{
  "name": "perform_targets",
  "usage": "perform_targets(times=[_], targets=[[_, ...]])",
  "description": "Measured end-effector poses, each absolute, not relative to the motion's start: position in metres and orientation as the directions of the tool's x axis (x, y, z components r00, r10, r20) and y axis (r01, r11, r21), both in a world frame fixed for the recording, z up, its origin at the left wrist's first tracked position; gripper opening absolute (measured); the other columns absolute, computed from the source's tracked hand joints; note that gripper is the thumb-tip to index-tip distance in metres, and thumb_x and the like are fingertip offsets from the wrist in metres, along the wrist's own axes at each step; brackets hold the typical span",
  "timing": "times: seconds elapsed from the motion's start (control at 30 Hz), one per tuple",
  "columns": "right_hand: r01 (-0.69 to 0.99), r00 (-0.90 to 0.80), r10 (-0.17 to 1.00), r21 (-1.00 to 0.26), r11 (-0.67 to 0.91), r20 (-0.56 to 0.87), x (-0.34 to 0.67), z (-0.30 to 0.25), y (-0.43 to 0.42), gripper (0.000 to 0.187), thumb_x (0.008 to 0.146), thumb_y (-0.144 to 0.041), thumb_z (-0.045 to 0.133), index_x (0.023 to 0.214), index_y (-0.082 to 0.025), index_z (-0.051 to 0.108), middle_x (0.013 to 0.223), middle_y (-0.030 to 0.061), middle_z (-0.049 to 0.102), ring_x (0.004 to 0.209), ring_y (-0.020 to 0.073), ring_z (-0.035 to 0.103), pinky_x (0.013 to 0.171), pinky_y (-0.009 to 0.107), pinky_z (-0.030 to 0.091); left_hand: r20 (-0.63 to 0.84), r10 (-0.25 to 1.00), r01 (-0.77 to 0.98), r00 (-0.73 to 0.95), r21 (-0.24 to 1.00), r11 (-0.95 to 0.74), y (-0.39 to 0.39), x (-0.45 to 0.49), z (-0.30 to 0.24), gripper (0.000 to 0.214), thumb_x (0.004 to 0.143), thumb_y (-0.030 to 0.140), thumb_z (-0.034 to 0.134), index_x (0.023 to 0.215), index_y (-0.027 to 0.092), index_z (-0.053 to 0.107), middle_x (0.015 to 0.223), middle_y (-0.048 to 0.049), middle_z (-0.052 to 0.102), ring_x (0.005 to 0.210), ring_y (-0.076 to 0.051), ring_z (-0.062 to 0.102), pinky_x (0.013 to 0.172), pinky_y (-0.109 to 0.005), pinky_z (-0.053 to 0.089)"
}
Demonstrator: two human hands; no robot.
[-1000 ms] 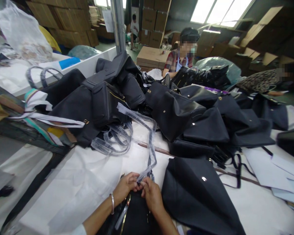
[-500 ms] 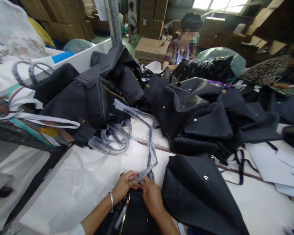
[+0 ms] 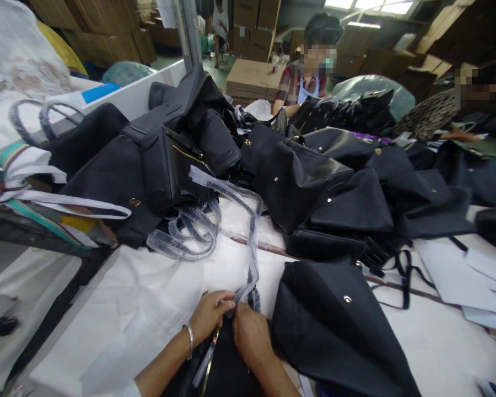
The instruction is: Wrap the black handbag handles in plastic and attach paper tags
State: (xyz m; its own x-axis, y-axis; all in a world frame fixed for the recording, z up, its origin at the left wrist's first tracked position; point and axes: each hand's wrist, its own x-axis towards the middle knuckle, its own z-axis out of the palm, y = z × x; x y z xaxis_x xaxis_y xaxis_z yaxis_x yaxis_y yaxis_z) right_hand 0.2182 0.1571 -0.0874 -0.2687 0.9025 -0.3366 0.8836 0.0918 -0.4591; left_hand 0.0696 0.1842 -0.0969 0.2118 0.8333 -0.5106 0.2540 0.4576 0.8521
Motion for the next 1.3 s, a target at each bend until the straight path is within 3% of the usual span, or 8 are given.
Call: perform_targets(times=[0.1,0.23,0.37,0.43,0.57,0.83,1.1,1.3], targets=[[0.808,-0.313,0.884,-0.587,0.055,-0.348,0.228,-0.091,0.156,0.022,0.082,-0.009,0.043,0.092,-0.013,0.061,0.085,0.0131,0.068,0.075,0.0220,0.065,0.067,0.028,0.044,-0.502,0.835,0.270,0.225,0.856,0.442,0.178,0.072,-0.101,0.025,0.080,0.037,0.055,0.084,0.016,0.067,0.048,0.0042,0.056,0.045,-0.013,0.051,0.047,-0.023,0.034],[0.683,-0.278,0.879,-0.723,-0.102,-0.387,0.248,-0.093,0.169,0.016,0.082,-0.016,0.043,0.084,-0.016,0.059,0.073,0.0066,0.066,0.068,0.0192,0.063,0.061,0.027,0.046,-0.435,0.858,0.267,0.271,0.891,0.367,0.173,0.073,-0.095,0.015,0.080,0.031,0.056,0.072,0.018,0.061,0.061,0.0012,0.061,0.058,-0.016,0.058,0.057,-0.025,0.041],[0.233,-0.147,0.850,-0.853,-0.467,-0.506,0.247,-0.090,0.182,0.033,0.088,-0.038,0.039,0.110,-0.016,0.050,0.070,0.0003,0.057,0.056,0.0149,0.056,0.048,0.023,0.043,-0.337,0.901,0.296,0.272,0.920,0.255,0.170,0.079,-0.086,0.016,0.084,0.031,0.052,0.073,0.020,0.058,0.073,-0.0007,0.059,0.068,-0.017,0.057,0.067,-0.028,0.041],[0.146,-0.111,0.870,-0.873,-0.465,-0.481,0.238,-0.089,0.185,0.032,0.084,-0.045,0.047,0.099,-0.018,0.052,0.068,-0.0019,0.053,0.060,0.0148,0.054,0.051,0.023,0.042,-0.283,0.920,0.348,0.271,0.920,0.181,0.166,0.082,-0.086,0.016,0.086,0.029,0.049,0.076,0.021,0.058,0.081,-0.0029,0.059,0.076,-0.019,0.056,0.074,-0.030,0.040],[0.228,-0.048,0.919,-0.900,-0.372,-0.392,0.225,-0.086,0.188,0.028,0.081,-0.044,0.052,0.068,-0.020,0.047,0.062,-0.0045,0.045,0.061,0.0140,0.048,0.058,0.024,0.040,-0.314,0.915,0.367,0.253,0.906,0.209,0.161,0.075,-0.090,0.010,0.083,0.026,0.055,0.075,0.020,0.059,0.080,-0.0034,0.061,0.079,-0.021,0.055,0.074,-0.031,0.040],[0.106,-0.178,0.911,-0.928,-0.358,-0.372,0.223,-0.082,0.181,0.030,0.086,-0.047,0.046,0.087,-0.019,0.057,0.071,-0.0022,0.053,0.061,0.0135,0.049,0.054,0.021,0.040,-0.490,0.847,-0.053,0.205,0.859,0.509,0.198,0.077,-0.064,0.036,0.085,0.049,0.052,0.095,0.017,0.066,0.089,-0.0059,0.069,0.089,-0.021,0.061,0.079,-0.030,0.046],[0.463,-0.116,0.967,-0.873,-0.150,-0.227,0.218,-0.086,0.180,0.009,0.083,-0.022,0.049,0.077,-0.020,0.055,0.081,0.0029,0.061,0.077,0.0188,0.058,0.070,0.027,0.044,-0.481,0.867,-0.137,0.129,0.857,0.496,0.215,0.095,-0.073,0.033,0.080,0.043,0.060,0.096,0.015,0.065,0.089,-0.0072,0.072,0.080,-0.020,0.065,0.077,-0.029,0.048],[0.597,-0.093,0.965,-0.789,-0.144,-0.246,0.220,-0.100,0.184,0.019,0.089,-0.022,0.041,0.078,-0.020,0.056,0.072,0.0025,0.061,0.065,0.0171,0.058,0.062,0.025,0.043,-0.448,0.892,-0.123,0.057,0.884,0.451,0.232,0.093,-0.080,0.032,0.080,0.044,0.059,0.091,0.015,0.064,0.094,-0.0087,0.072,0.086,-0.020,0.064,0.076,-0.028,0.048]])
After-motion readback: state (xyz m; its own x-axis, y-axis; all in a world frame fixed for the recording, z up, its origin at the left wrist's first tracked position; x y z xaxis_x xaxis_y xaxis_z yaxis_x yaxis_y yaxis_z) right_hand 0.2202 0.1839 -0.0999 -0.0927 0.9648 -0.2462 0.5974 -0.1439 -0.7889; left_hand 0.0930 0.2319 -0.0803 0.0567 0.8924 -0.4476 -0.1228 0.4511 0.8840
